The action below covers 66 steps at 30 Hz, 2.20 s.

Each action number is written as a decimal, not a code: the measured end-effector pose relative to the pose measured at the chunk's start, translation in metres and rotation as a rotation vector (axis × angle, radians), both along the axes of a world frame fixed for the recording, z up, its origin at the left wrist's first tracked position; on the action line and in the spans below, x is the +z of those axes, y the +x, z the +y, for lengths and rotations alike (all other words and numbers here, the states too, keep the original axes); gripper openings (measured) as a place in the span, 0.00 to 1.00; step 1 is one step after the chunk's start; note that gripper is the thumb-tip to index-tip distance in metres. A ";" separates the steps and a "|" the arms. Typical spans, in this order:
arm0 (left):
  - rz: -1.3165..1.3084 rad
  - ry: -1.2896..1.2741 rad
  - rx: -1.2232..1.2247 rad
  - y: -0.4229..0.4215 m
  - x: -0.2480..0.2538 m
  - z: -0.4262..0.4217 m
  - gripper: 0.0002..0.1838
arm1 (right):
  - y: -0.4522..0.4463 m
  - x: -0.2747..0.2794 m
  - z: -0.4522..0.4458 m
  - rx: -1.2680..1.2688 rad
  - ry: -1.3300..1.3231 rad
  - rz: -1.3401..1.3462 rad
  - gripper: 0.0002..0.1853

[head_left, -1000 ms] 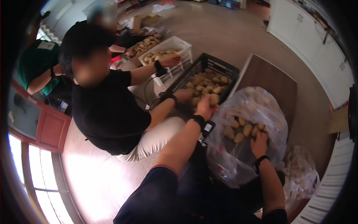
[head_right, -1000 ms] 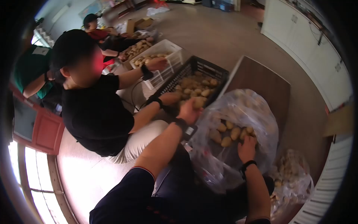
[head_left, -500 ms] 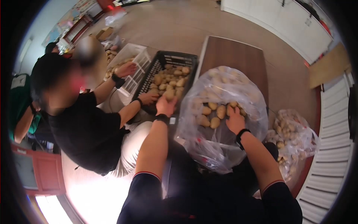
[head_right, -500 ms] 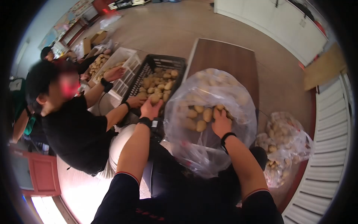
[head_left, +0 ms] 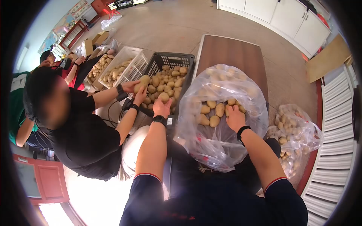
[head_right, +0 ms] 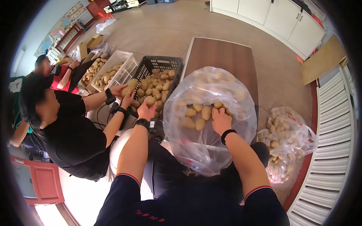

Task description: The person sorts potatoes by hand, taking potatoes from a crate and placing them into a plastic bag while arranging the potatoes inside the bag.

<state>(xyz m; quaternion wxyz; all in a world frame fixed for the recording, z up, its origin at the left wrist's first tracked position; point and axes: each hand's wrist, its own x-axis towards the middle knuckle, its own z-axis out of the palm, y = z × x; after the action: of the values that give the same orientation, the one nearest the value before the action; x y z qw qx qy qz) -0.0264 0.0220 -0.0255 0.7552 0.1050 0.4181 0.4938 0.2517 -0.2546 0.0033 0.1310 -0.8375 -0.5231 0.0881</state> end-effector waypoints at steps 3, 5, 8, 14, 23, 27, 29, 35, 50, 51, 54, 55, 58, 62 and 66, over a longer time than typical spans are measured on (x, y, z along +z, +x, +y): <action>-0.010 0.071 0.004 -0.005 0.006 -0.009 0.20 | -0.004 0.001 -0.003 0.020 -0.005 -0.027 0.26; 1.662 0.918 -0.491 -0.009 0.027 -0.022 0.19 | -0.009 0.008 -0.003 0.015 -0.011 -0.065 0.25; 1.370 0.894 -0.411 -0.016 -0.007 -0.008 0.16 | -0.012 0.007 -0.007 0.017 -0.043 -0.077 0.25; 0.147 0.092 -0.028 0.009 0.023 -0.014 0.16 | -0.015 0.007 -0.012 0.046 -0.020 -0.081 0.22; 0.389 0.262 -0.306 0.044 0.075 -0.061 0.19 | -0.024 0.000 -0.020 0.021 0.065 -0.173 0.14; 0.324 0.272 -0.403 0.057 0.076 -0.076 0.17 | -0.032 0.002 -0.028 -0.008 -0.026 -0.178 0.20; 0.317 0.286 -0.432 0.064 0.081 -0.086 0.16 | -0.035 0.005 -0.034 0.049 0.052 -0.170 0.14; 0.371 0.334 -0.667 0.078 0.088 -0.113 0.17 | -0.037 0.009 -0.039 0.009 0.102 -0.161 0.12; 0.533 0.421 -0.748 0.082 0.097 -0.128 0.15 | -0.028 -0.006 -0.033 -0.071 -0.056 0.175 0.26; 0.522 0.442 -0.763 0.080 0.095 -0.128 0.14 | -0.028 -0.006 -0.036 -0.093 -0.039 0.221 0.26; 0.495 0.458 -0.799 0.072 0.092 -0.125 0.13 | -0.013 -0.017 -0.041 -0.014 0.130 0.284 0.25; 0.495 0.449 -0.771 0.072 0.086 -0.125 0.13 | -0.016 -0.021 -0.041 0.014 0.218 0.327 0.24; 0.545 0.473 -0.784 0.070 0.094 -0.129 0.18 | -0.025 0.010 -0.032 -0.046 0.306 0.456 0.22; 0.640 0.511 -0.913 0.079 0.098 -0.132 0.22 | -0.034 0.038 -0.013 -0.089 0.239 0.891 0.20; 0.377 0.406 -1.037 0.080 0.101 -0.135 0.28 | -0.065 0.084 0.005 -0.160 0.231 1.180 0.20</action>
<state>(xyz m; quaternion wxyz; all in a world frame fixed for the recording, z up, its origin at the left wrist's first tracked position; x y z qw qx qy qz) 0.0536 -0.1128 0.0750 0.7754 0.5245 0.3363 0.1026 0.1871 -0.2492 0.0876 0.4951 -0.6644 -0.3036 0.4703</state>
